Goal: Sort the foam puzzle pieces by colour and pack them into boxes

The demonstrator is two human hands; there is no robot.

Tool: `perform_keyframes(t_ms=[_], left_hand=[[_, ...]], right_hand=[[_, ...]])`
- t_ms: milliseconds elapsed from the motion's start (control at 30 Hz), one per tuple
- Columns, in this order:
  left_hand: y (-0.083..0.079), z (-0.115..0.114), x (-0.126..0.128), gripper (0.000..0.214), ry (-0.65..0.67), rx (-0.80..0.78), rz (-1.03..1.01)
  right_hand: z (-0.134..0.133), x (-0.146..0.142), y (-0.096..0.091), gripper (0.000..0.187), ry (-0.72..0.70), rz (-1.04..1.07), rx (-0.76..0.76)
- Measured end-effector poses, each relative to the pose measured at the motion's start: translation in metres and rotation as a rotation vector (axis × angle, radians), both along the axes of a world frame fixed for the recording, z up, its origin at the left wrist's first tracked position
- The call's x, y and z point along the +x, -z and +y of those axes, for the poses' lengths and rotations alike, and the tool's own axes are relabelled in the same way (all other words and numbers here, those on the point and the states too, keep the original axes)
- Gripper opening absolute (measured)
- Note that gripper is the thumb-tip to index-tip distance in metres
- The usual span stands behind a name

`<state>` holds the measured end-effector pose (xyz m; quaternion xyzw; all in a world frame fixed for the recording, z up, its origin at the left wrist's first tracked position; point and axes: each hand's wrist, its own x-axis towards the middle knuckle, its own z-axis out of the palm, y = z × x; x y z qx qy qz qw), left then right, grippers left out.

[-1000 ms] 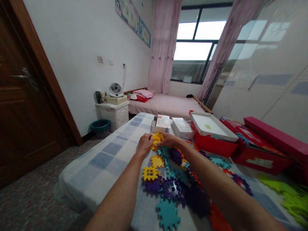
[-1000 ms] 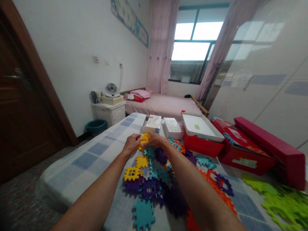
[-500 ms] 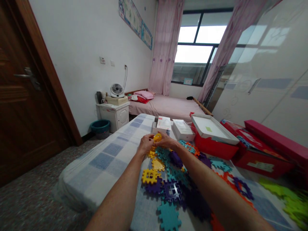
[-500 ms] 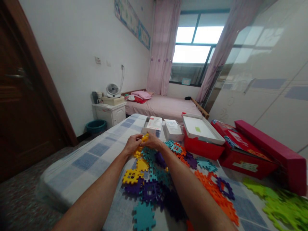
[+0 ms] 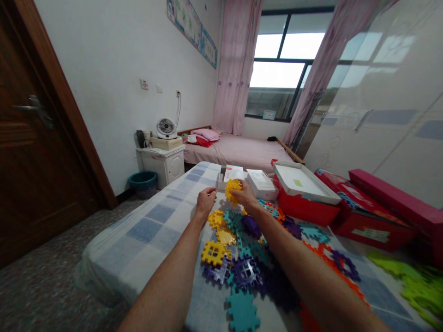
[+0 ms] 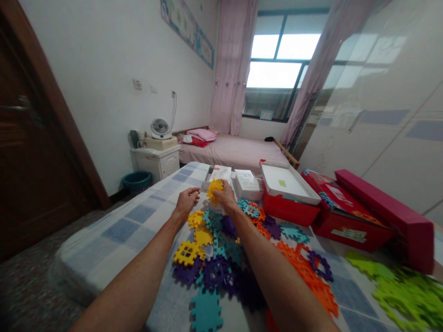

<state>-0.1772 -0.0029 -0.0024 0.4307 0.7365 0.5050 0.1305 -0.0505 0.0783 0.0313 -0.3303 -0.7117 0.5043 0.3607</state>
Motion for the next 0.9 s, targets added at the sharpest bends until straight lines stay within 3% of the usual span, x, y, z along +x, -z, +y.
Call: perform_keyframes(t_ms=[133, 267, 467, 667, 900], left_hand=[[-0.008, -0.012, 0.006, 0.028, 0.004, -0.092, 0.210], [-0.014, -0.023, 0.019, 0.020, 0.053, -0.199, 0.412], [-0.009, -0.024, 0.031, 0.028, 0.031, -0.307, 0.575], [-0.008, -0.023, 0.032, 0.030, -0.039, -0.340, 0.557], [-0.013, -0.021, 0.016, 0.026, -0.118, -0.248, 0.334]], right_hand=[[-0.010, 0.022, -0.020, 0.051, -0.131, 0.009, -0.039], [-0.025, 0.043, -0.017, 0.050, -0.325, -0.133, 0.034], [-0.030, 0.059, -0.007, 0.055, -0.214, -0.270, 0.098], [-0.039, 0.063, -0.014, 0.058, -0.203, -0.262, 0.114], [-0.054, 0.051, -0.011, 0.055, -0.480, -0.157, 0.016]])
